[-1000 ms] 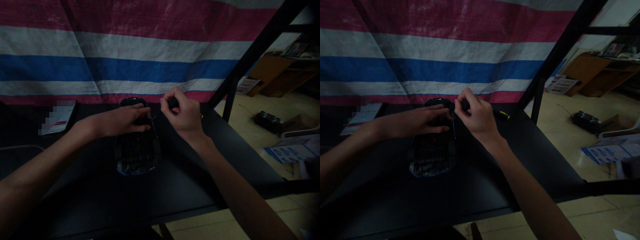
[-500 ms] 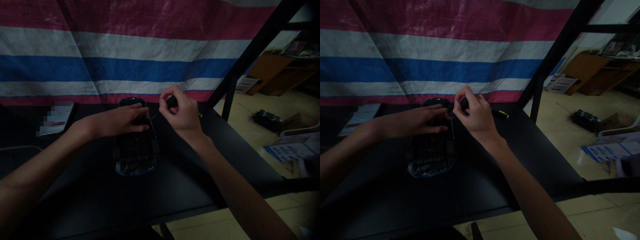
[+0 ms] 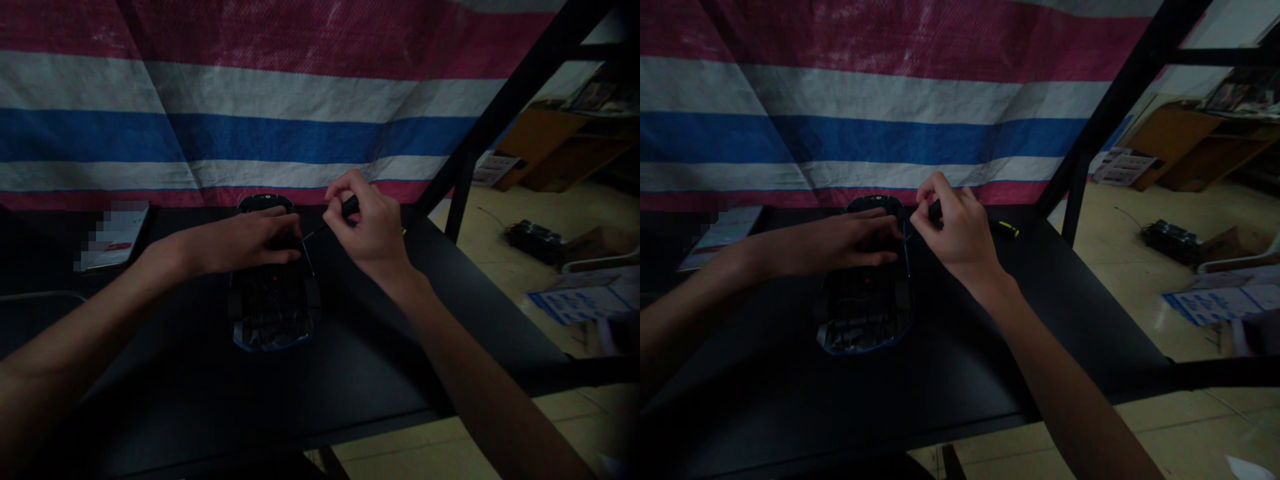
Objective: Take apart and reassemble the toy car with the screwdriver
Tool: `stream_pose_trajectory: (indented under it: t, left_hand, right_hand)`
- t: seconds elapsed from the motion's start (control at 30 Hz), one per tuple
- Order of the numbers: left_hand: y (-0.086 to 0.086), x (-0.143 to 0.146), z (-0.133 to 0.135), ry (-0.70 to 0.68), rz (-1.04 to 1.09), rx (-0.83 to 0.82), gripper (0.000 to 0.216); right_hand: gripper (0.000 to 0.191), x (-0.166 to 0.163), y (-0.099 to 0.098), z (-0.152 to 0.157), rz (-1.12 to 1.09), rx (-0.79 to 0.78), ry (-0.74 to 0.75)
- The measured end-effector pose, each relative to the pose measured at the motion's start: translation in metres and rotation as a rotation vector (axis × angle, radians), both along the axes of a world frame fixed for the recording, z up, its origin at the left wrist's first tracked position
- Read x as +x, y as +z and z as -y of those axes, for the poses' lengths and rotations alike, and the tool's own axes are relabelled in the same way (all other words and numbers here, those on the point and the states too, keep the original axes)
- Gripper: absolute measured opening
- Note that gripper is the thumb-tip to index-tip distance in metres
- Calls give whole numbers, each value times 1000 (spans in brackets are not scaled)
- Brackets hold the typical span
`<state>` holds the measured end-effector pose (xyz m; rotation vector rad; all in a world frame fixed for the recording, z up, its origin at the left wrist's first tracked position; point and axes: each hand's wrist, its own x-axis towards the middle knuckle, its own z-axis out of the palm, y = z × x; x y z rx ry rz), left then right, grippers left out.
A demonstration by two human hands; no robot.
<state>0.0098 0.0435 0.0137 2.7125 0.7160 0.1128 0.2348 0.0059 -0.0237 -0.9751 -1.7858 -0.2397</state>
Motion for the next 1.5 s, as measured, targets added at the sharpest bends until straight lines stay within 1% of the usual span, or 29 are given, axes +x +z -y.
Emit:
stream_pose_trajectory:
  t: [0.17, 0.3, 0.33, 0.47, 0.63, 0.8, 0.9, 1.03, 1.27, 1.5]
  left_hand:
    - [0, -1, 0, -7, 2, -3, 29]
    - [1, 0, 0, -3, -2, -3, 30]
    - [1, 0, 0, -3, -2, -4, 30]
    - [0, -1, -1, -10, -5, -6, 31]
    - [0, -1, -1, 14, -17, -10, 35]
    - [1, 0, 0, 12, -9, -1, 34]
    - [1, 0, 0, 4, -6, -1, 34]
    - [1, 0, 0, 6, -7, -8, 34]
    - [0, -1, 0, 10, -5, -36, 32]
    - [-1, -2, 0, -1, 5, -26, 30]
  right_hand:
    - [20, 0, 2, 2, 45, -8, 2]
    - [4, 0, -1, 1, -8, -31, -19]
    - [4, 0, -1, 0, -18, -34, -15]
    - [17, -1, -1, 2, 30, -33, 35]
    - [3, -4, 1, 3, -11, -45, 88]
    - [15, -3, 2, 1, 21, -51, 136]
    - [18, -3, 2, 2, 51, -66, 123]
    - [2, -2, 2, 3, 27, -74, 56]
    - [11, 1, 5, 3, 5, -35, 12]
    - [9, 0, 4, 3, 15, -47, -4]
